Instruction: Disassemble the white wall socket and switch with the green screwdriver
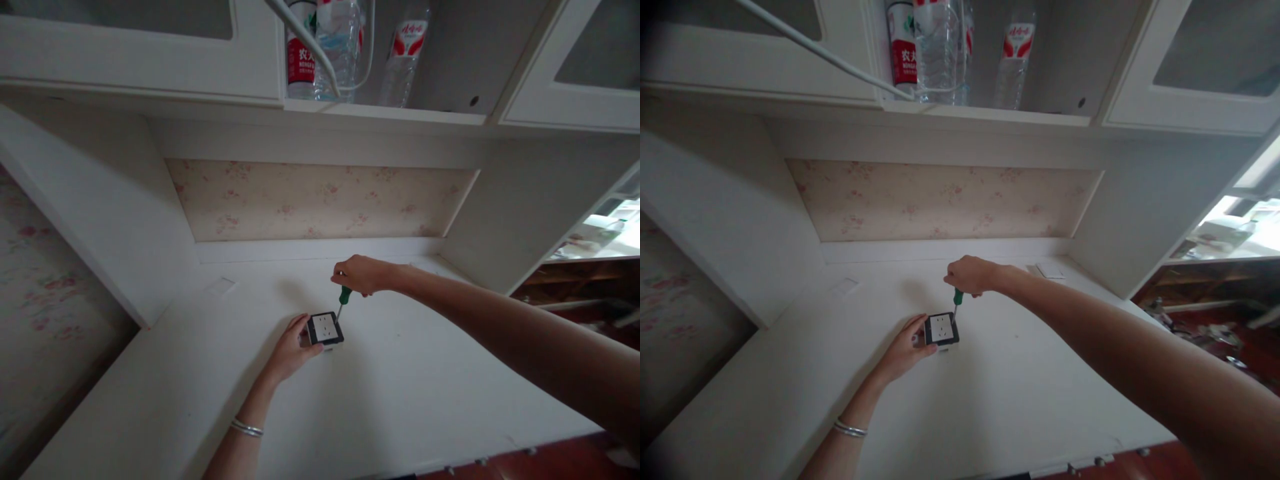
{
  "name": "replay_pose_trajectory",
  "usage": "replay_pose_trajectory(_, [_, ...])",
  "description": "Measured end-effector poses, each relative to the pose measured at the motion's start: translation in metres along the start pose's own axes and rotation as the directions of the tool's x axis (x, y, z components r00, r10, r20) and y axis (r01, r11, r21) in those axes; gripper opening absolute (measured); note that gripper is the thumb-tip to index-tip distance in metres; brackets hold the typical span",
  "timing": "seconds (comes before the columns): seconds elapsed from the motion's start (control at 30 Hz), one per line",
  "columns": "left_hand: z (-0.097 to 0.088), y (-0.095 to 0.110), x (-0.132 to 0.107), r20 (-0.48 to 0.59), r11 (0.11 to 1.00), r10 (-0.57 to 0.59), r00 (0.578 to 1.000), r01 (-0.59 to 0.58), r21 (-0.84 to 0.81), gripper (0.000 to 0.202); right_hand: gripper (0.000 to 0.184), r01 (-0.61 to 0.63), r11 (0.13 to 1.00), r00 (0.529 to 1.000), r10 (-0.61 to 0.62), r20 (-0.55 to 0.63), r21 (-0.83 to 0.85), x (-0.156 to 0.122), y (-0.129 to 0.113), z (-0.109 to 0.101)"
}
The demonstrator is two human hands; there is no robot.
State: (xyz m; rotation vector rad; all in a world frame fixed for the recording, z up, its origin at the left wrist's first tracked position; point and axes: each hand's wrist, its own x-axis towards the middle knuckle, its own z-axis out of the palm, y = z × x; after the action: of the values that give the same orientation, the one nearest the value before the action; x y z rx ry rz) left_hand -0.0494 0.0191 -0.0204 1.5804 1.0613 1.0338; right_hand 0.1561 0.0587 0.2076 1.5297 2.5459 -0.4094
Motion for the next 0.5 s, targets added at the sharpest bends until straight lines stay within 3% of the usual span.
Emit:
replay_pose_trajectory(0.07, [0.0005,0.0006,-0.0001,-0.005,1.0,0.001,1.0,-0.001,0.005,0.07,0.038,0.119,0.993,0.992,-0.118,-0.045,0.021,-0.0017,-0.0005,0.0017])
replay_pose_trajectory(0.17, [0.0012,0.0014,-0.0003,-0.015,1.0,-0.005,1.0,0.006,0.022,0.071,0.052,0.281,0.96,0.955,-0.278,-0.101,0.015,-0.0023,0.0029,0.0054])
replay_pose_trajectory(0.37, [0.0005,0.0015,-0.0011,-0.006,0.998,0.007,1.0,-0.006,0.055,0.07,0.041,0.055,0.987,0.982,-0.081,-0.17,-0.152,0.0022,0.0034,0.0091])
replay_pose_trajectory(0.43, [0.0004,0.0013,-0.001,-0.007,0.998,0.018,1.0,-0.018,0.059,0.07,0.037,0.127,0.982,0.976,-0.149,-0.161,-0.137,0.0009,0.0012,0.0077])
replay_pose_trajectory(0.5, [0.0005,0.001,-0.0008,-0.012,0.998,0.037,0.999,-0.036,0.058,0.069,0.042,0.276,0.957,0.949,-0.285,-0.132,-0.083,-0.0017,-0.0014,0.0059])
